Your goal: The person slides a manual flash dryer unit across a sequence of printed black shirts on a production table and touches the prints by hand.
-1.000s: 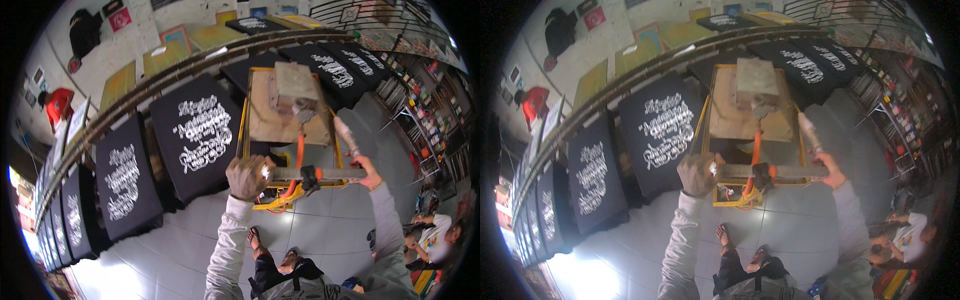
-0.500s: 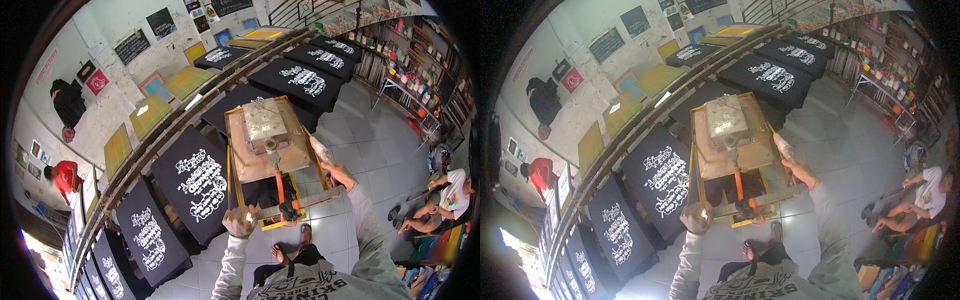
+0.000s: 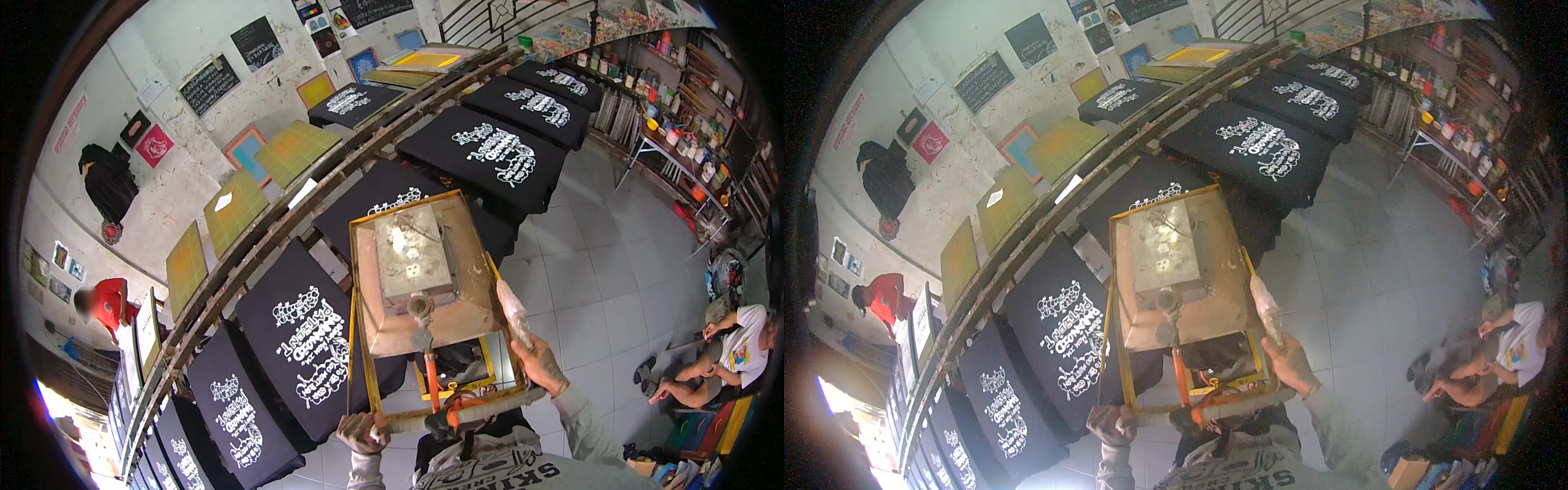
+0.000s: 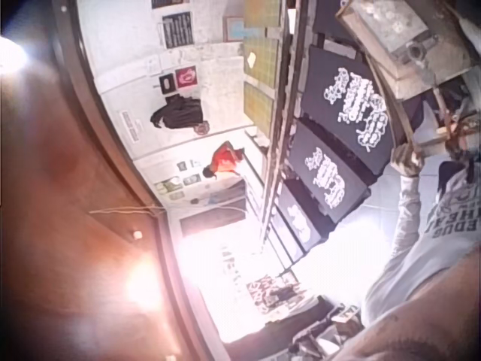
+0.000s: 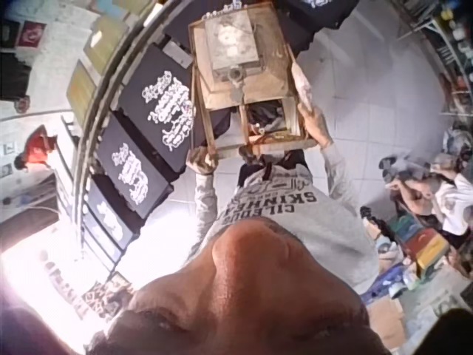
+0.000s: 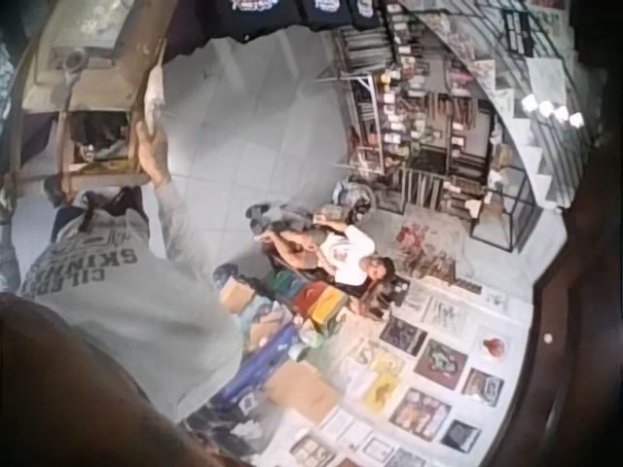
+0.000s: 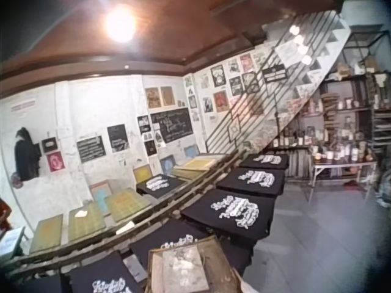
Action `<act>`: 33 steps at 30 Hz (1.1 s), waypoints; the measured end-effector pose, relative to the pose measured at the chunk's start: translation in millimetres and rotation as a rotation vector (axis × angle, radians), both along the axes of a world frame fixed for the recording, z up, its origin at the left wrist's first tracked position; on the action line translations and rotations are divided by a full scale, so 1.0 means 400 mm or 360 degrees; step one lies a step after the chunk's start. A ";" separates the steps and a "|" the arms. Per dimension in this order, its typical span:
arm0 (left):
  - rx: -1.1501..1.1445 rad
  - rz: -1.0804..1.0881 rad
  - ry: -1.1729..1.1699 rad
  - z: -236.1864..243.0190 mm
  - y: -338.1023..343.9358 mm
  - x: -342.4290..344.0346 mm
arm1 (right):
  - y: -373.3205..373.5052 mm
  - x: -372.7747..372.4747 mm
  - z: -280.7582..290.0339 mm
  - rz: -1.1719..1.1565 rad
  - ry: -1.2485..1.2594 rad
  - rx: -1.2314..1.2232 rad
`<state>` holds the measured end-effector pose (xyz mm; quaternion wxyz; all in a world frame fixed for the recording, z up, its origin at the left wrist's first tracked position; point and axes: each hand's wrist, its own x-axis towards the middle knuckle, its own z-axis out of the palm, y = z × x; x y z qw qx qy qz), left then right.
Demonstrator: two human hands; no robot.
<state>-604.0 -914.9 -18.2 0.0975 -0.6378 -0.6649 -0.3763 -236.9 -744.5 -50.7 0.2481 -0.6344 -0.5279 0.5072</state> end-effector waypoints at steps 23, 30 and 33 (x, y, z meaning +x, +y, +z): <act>-0.0076 0.0170 0.0002 0.015 0.094 0.167 | 0.187 0.099 0.030 0.0131 0.0054 0.0016; 0.0048 0.0156 0.0051 0.005 0.081 0.162 | 0.179 0.104 0.028 0.0149 0.0104 -0.0041; 0.0051 0.0172 0.0026 0.005 0.058 0.165 | 0.172 0.106 0.018 0.0176 0.0041 0.0050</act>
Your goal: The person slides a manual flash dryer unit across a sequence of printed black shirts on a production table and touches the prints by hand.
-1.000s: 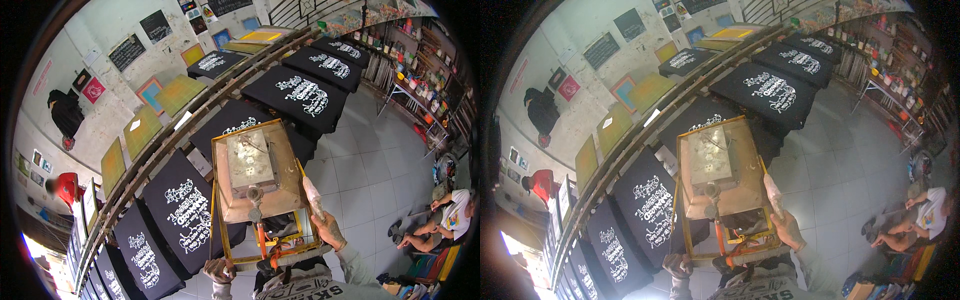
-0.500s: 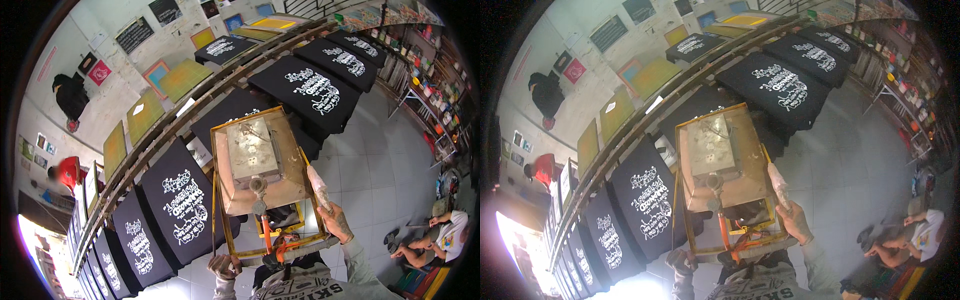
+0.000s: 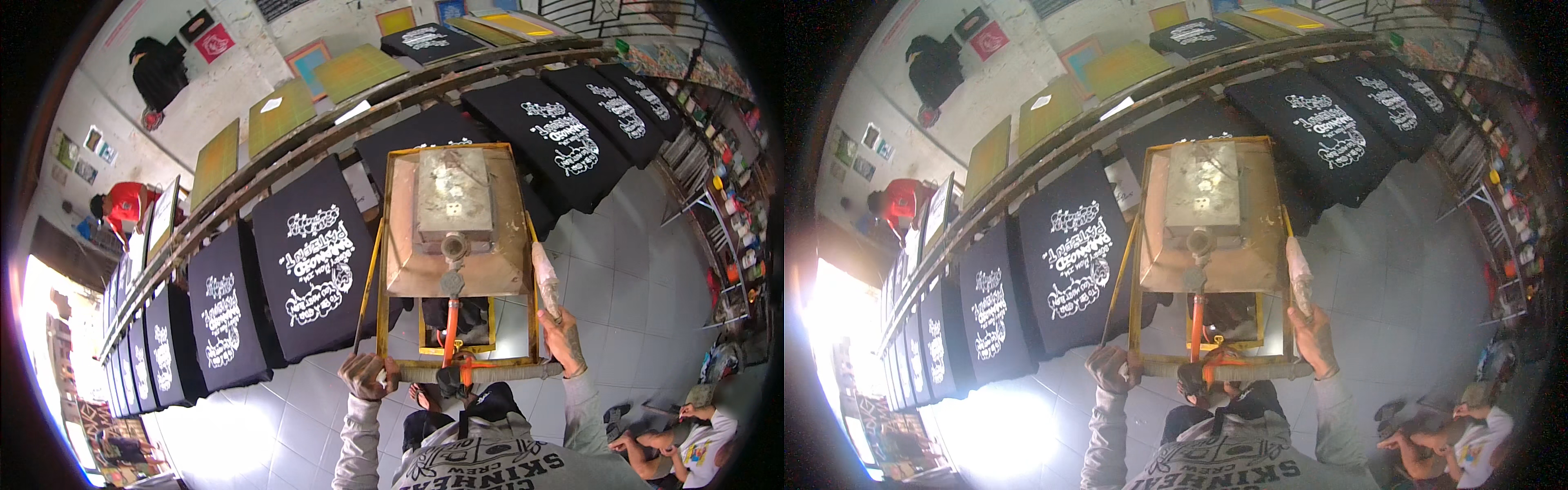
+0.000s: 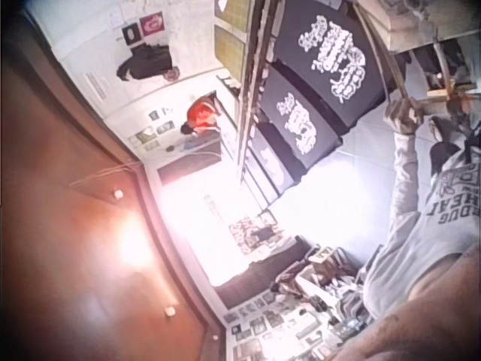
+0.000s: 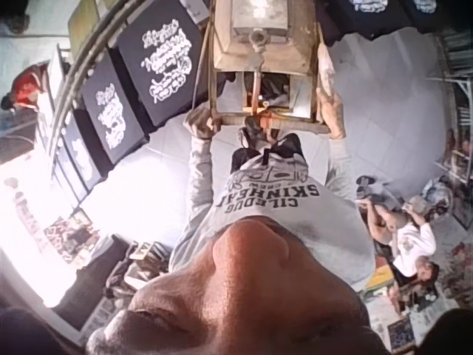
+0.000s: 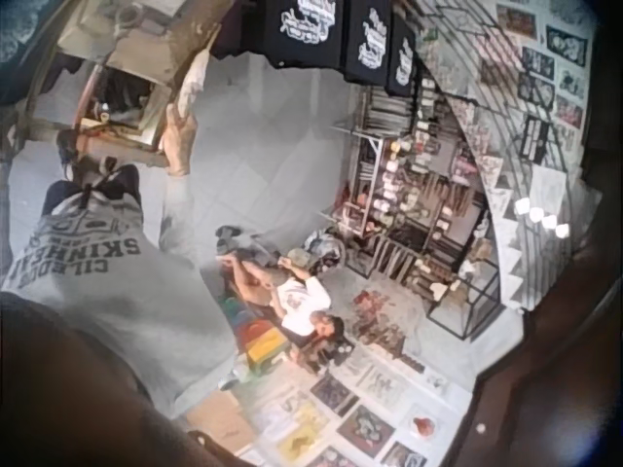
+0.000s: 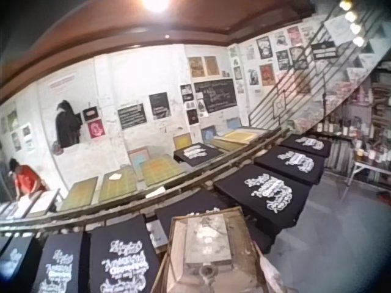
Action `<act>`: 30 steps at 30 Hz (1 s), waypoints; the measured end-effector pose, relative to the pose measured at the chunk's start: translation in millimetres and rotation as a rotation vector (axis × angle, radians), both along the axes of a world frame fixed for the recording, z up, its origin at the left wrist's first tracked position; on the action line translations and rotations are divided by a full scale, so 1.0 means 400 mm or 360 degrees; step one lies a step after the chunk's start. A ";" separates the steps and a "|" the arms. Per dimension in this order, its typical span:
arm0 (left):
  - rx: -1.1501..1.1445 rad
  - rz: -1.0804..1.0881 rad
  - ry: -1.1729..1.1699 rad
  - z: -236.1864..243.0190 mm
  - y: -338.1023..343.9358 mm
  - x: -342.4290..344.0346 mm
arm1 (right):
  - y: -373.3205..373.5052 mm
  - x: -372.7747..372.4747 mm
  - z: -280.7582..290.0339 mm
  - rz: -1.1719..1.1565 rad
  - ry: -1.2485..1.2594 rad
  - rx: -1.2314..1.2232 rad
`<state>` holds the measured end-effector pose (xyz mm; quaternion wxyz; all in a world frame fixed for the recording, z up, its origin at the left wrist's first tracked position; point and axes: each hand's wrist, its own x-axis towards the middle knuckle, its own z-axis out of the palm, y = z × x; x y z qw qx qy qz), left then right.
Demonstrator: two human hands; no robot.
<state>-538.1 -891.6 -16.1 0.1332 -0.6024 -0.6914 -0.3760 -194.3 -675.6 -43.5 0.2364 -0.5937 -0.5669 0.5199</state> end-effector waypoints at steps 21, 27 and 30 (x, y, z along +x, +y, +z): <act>-0.0047 0.0276 -0.0100 0.000 -0.272 0.135 | -0.061 -0.025 0.023 0.0493 0.0025 -0.0041; -0.0074 0.0522 -0.0031 -0.012 -0.365 0.206 | -0.053 -0.086 -0.010 0.0729 0.0008 0.0207; -0.0146 0.0672 -0.0035 -0.010 -0.399 0.249 | -0.047 -0.115 -0.021 0.0814 0.0037 0.0214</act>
